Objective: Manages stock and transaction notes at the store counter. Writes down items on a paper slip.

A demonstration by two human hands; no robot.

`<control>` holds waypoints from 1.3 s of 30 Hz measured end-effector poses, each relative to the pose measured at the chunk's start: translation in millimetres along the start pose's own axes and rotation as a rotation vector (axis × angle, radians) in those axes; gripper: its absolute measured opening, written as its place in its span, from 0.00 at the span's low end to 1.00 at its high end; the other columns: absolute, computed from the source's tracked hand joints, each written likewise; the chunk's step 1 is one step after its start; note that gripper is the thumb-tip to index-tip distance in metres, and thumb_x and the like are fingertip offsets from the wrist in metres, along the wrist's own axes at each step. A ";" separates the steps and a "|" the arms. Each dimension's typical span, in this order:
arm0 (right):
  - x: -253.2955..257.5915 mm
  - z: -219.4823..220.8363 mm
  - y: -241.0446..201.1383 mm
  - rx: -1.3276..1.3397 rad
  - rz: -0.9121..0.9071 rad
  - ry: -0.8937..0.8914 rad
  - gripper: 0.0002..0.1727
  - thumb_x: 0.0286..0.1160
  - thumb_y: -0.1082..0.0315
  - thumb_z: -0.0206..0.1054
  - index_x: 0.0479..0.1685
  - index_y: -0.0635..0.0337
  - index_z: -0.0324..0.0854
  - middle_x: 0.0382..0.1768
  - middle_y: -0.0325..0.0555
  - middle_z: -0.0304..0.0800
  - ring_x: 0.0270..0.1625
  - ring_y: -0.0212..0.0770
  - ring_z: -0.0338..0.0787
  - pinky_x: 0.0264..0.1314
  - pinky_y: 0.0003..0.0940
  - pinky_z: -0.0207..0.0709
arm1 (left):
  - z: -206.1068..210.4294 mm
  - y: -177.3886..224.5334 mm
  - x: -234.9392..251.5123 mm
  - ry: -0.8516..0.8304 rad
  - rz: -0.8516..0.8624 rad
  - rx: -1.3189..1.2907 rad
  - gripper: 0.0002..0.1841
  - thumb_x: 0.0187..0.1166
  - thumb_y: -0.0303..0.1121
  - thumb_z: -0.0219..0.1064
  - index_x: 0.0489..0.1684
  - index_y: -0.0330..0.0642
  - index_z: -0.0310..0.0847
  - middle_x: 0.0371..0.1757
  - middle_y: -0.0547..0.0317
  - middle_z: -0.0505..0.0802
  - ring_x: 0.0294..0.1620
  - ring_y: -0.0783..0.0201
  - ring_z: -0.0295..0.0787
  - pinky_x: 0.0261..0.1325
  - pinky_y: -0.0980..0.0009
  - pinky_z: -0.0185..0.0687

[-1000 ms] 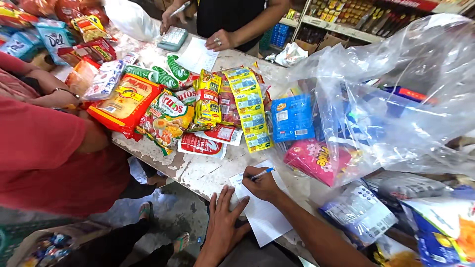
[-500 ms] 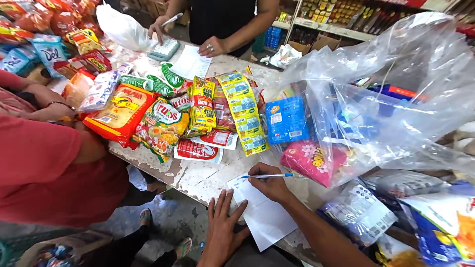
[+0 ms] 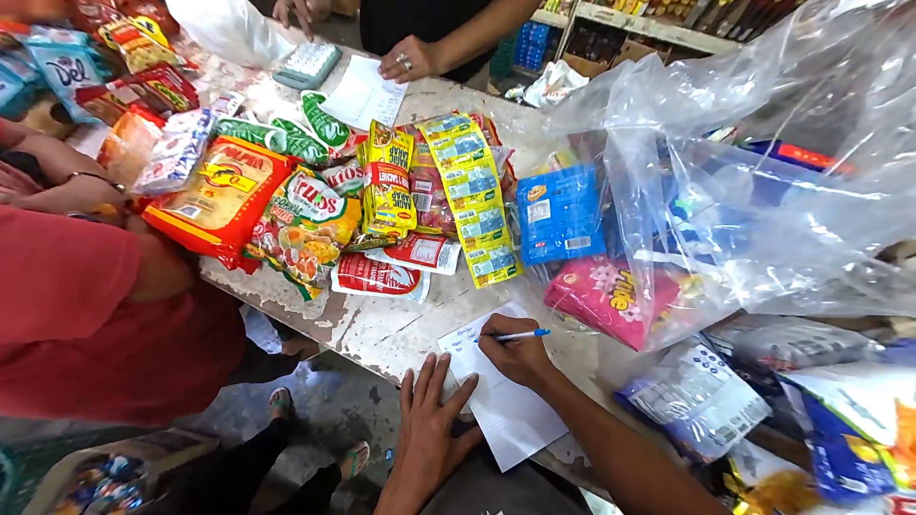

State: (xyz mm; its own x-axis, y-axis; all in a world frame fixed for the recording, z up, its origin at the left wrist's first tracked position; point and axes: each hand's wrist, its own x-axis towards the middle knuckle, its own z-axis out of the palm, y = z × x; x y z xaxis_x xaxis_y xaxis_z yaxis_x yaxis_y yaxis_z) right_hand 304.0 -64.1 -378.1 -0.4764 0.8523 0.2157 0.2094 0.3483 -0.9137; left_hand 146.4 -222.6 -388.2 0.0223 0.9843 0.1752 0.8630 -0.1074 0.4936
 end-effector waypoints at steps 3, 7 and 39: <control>0.2 0.4 -0.6 -0.013 -0.014 -0.001 0.08 0.67 0.73 0.65 0.21 0.60 0.83 0.17 0.32 0.80 0.22 0.19 0.76 0.26 0.18 0.70 | -0.8 -0.1 -0.4 -0.009 0.000 0.000 0.33 0.67 0.71 0.68 0.73 0.74 0.83 0.86 0.47 0.75 0.90 0.42 0.62 0.88 0.31 0.45; 1.5 0.5 -1.8 -0.011 -0.006 -0.007 0.08 0.67 0.73 0.65 0.21 0.60 0.83 0.17 0.32 0.80 0.22 0.20 0.76 0.25 0.18 0.69 | -1.0 0.0 -0.4 -0.006 -0.003 -0.005 0.33 0.66 0.71 0.69 0.72 0.74 0.84 0.86 0.48 0.75 0.90 0.42 0.62 0.88 0.31 0.45; 4.1 -2.0 -5.7 0.027 0.020 0.039 0.10 0.65 0.75 0.65 0.17 0.58 0.77 0.13 0.32 0.74 0.18 0.22 0.73 0.21 0.21 0.67 | -3.1 1.2 0.2 -0.019 -0.012 -0.025 0.32 0.69 0.69 0.68 0.73 0.73 0.83 0.86 0.48 0.75 0.90 0.42 0.61 0.88 0.31 0.44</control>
State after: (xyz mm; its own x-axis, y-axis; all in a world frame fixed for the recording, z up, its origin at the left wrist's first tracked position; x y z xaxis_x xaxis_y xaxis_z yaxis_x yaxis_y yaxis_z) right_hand 302.5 -61.8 -371.3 -0.4384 0.8739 0.2101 0.1951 0.3208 -0.9268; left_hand 145.9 -223.0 -384.9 0.0214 0.9880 0.1529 0.8507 -0.0983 0.5164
